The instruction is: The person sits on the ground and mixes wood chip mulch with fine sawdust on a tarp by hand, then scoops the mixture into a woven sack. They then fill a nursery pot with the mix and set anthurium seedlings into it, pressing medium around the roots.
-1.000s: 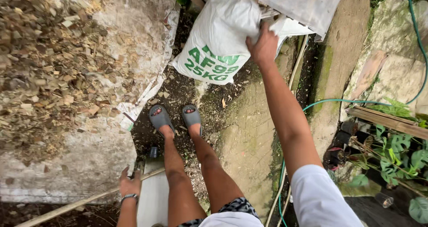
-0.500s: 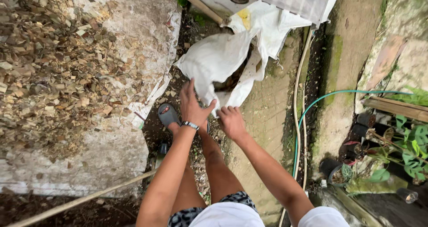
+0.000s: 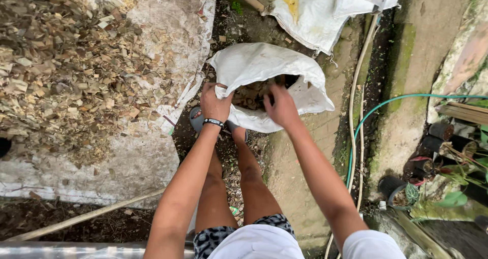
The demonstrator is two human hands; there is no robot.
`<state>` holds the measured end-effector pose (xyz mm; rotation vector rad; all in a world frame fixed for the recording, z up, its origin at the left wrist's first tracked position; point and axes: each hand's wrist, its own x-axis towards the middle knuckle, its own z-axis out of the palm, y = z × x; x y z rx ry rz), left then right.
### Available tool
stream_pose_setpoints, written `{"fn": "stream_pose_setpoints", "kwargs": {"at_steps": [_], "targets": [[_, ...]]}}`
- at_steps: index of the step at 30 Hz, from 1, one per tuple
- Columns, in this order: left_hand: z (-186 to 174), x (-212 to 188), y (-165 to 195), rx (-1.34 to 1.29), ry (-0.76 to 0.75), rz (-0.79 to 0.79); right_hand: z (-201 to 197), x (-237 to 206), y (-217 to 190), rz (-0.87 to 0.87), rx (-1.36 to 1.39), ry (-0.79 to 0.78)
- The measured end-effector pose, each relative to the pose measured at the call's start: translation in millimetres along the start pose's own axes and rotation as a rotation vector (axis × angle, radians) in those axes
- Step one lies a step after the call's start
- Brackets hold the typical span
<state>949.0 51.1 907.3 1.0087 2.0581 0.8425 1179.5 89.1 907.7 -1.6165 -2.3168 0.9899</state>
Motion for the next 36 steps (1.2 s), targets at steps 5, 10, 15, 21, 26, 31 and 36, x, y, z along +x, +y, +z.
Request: {"fn": "stream_pose_setpoints", "kwargs": {"at_steps": [5, 10, 15, 21, 26, 31, 36], "targets": [[-8.7, 7.1, 2.7, -0.073, -0.074, 0.025, 33.1, 113.9, 9.1, 0.047, -0.528, -0.693], [-15.5, -9.3, -26.2, -0.241, -0.054, 0.194, 78.8, 190.0, 13.9, -0.002, -0.483, -0.369], [-3.6, -20.0, -51.7, -0.463, -0.150, -0.184, 121.1, 227.8, 32.7, 0.104, -0.375, -0.218], [1.0, -17.8, -55.9, -0.598, 0.042, -0.153, 165.2, 183.3, 54.1, 0.156, -0.278, -0.187], [-11.7, -19.0, -55.0, -0.578, 0.032, -0.182, 228.8, 139.8, 45.5, 0.168, -0.178, -0.256], [-18.6, -17.8, -59.5, -0.594, 0.012, -0.135, 274.8, 139.0, 57.0, 0.170, -0.134, -0.318], [-19.9, -11.4, -69.2, -0.685, 0.031, -0.165, 265.2, 157.8, 93.3, 0.219, -0.160, -0.260]]}}
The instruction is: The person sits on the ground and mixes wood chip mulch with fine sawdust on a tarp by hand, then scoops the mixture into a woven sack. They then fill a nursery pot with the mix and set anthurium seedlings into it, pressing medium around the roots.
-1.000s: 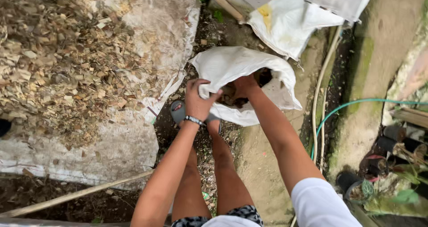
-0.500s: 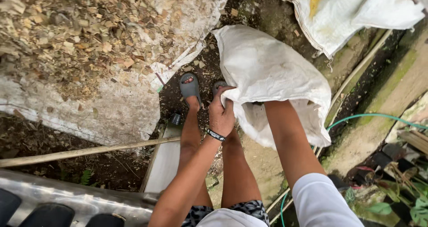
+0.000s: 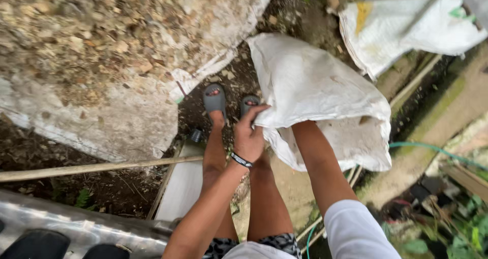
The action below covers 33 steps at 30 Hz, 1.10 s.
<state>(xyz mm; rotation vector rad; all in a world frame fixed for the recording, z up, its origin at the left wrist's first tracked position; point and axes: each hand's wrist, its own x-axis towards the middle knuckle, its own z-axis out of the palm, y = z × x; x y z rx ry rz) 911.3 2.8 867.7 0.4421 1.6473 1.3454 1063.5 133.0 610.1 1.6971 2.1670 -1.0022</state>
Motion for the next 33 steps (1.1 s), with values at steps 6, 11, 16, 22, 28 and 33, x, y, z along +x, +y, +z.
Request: {"fn": "stream_pose_setpoints", "kwargs": {"at_steps": [6, 11, 16, 22, 28, 33], "targets": [[3.7, 10.5, -1.3, -0.089, -0.013, 0.015, -2.9, 11.5, 8.7, 0.066, 0.013, 0.032], [4.3, 5.5, -4.0, -0.043, -0.056, -0.113, 1.3, 41.7, -7.1, 0.062, 0.035, 0.037], [7.0, 4.8, -21.8, -0.123, -0.080, -0.172, -2.8, 75.0, -18.6, 0.059, 0.035, 0.050], [3.3, 17.1, -35.0, -0.214, -0.072, -0.130, 3.1, 71.0, -37.8, 0.053, 0.069, 0.041], [-4.6, 24.4, -29.1, -0.145, -0.093, -0.122, -28.5, 60.9, -39.5, 0.055, 0.096, 0.071], [-9.9, 20.8, -22.6, -0.065, -0.092, -0.103, -73.9, 44.7, -14.1, 0.077, 0.126, 0.087]]}}
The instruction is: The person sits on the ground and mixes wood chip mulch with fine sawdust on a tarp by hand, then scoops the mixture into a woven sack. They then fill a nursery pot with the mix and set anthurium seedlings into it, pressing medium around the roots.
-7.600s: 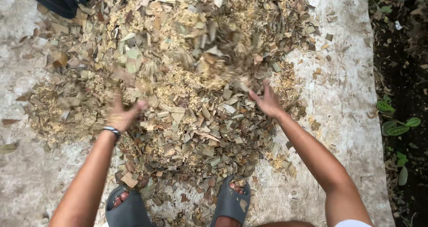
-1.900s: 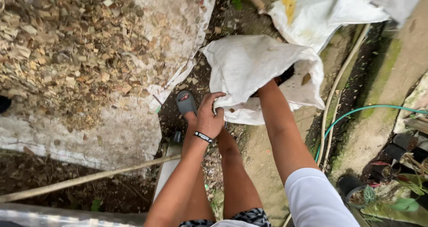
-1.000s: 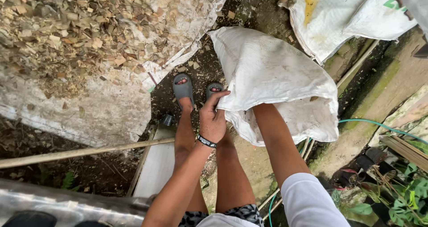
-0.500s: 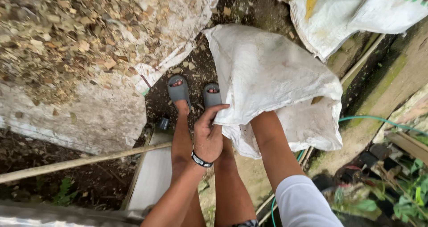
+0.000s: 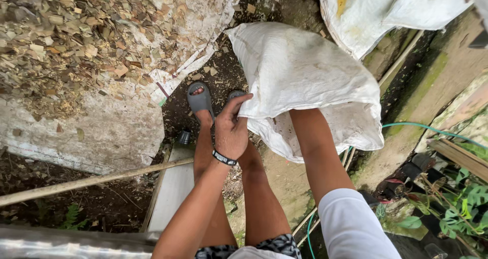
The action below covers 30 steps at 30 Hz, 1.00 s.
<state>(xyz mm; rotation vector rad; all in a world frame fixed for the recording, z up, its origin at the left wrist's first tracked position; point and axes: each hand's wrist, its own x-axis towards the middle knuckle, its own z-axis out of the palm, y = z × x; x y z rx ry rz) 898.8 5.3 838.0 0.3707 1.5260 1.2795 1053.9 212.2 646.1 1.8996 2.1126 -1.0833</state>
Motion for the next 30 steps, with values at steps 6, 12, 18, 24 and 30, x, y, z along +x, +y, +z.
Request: {"fn": "stream_pose_setpoints", "kwargs": {"at_steps": [6, 12, 18, 24, 30], "targets": [[12.3, -11.9, 18.8, -0.066, 0.075, -0.020, -52.8, -67.8, 19.1, -0.101, 0.095, -0.105], [35.9, -23.2, 30.4, -0.038, 0.133, -0.077, -126.9, -156.0, 43.7, -0.386, -0.374, -0.106], [38.5, -27.2, 24.0, -0.079, 0.175, 0.089, -172.5, -189.2, 66.0, -0.078, 0.460, 0.120], [42.7, -25.4, 36.1, 0.029, 0.217, 0.123, -213.8, -217.5, 44.5, -0.012, 0.517, 0.011], [37.9, -23.5, 53.7, -0.202, 0.137, 0.024, -240.1, -204.9, 25.1, -0.249, 0.345, 0.043]]}}
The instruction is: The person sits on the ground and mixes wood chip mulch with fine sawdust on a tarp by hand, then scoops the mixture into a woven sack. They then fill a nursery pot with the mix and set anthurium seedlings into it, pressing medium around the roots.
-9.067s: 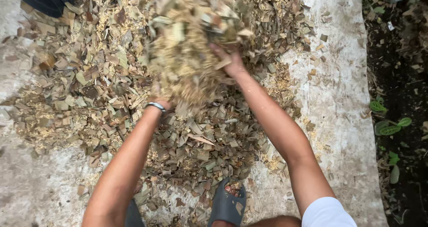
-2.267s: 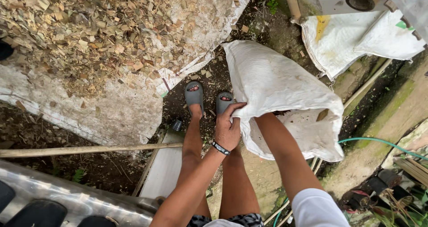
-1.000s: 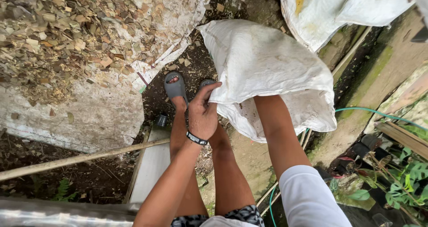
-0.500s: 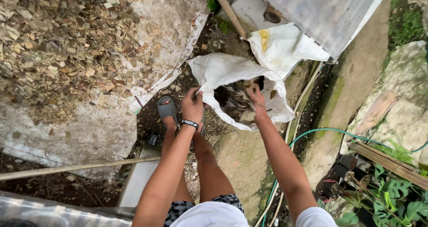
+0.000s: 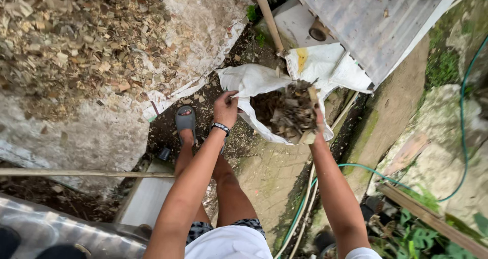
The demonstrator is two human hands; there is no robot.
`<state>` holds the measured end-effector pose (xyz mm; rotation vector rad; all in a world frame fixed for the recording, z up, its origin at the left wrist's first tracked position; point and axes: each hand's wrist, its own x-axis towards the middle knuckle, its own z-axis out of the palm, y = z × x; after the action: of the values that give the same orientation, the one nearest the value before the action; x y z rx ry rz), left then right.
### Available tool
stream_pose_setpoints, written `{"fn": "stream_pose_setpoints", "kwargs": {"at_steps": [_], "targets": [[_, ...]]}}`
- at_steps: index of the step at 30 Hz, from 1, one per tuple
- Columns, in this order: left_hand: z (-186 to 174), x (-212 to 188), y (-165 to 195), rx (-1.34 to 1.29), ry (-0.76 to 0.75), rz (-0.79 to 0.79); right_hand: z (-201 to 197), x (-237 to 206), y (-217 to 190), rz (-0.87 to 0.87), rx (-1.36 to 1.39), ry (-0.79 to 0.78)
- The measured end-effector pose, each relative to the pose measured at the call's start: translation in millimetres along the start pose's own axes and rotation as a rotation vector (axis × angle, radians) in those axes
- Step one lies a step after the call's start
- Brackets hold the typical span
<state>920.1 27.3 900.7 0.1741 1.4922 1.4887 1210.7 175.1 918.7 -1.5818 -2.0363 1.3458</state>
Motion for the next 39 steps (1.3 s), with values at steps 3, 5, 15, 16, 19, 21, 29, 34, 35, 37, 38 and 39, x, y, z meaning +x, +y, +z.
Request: {"fn": "stream_pose_setpoints", "kwargs": {"at_steps": [3, 5, 15, 16, 19, 21, 29, 34, 35, 37, 38, 39], "targets": [[-8.5, 5.2, 8.1, -0.010, 0.011, 0.014, -14.9, 19.1, 0.1, 0.112, 0.071, -0.087], [-14.8, 8.2, 14.9, -0.037, 0.029, 0.027, -21.3, 34.2, -20.4, 0.141, 0.095, -0.151], [-64.8, -0.6, 38.2, 0.036, 0.199, 0.016, 243.1, 186.5, -378.0, 0.148, -0.309, -0.108], [-71.7, 0.6, 39.7, 0.018, 0.185, 0.006, 293.7, 204.1, -414.4, -0.125, -0.062, -0.210], [-92.2, 6.5, 43.4, 0.035, 0.160, -0.023, 434.0, 250.3, -524.2, -0.027, 0.053, -0.214], [-104.6, 10.0, 45.3, 0.098, 0.160, 0.023, 509.4, 264.8, -602.7, 0.011, 0.148, -0.316], [-127.0, 19.1, 57.3, 0.044, 0.049, -0.077, 614.4, 255.9, -724.0, -0.111, -0.099, -0.396], [-127.1, 32.7, 55.4, 0.055, 0.032, -0.072, 599.2, 278.4, -701.1, -0.217, -0.255, -0.401], [-125.8, 35.1, 53.7, 0.058, 0.027, -0.073, 605.2, 292.0, -708.5, -0.244, -0.275, -0.411], [-121.8, 38.5, 49.9, 0.068, 0.072, -0.014, 604.5, 306.6, -712.3, -0.315, -0.261, -0.483], [-117.8, 38.5, 46.9, 0.067, 0.083, 0.005, 595.9, 307.2, -699.3, -0.348, -0.240, -0.545], [-115.3, 39.2, 45.6, 0.066, 0.084, -0.003, 583.0, 303.7, -677.0, -0.428, -0.172, -0.635]]}}
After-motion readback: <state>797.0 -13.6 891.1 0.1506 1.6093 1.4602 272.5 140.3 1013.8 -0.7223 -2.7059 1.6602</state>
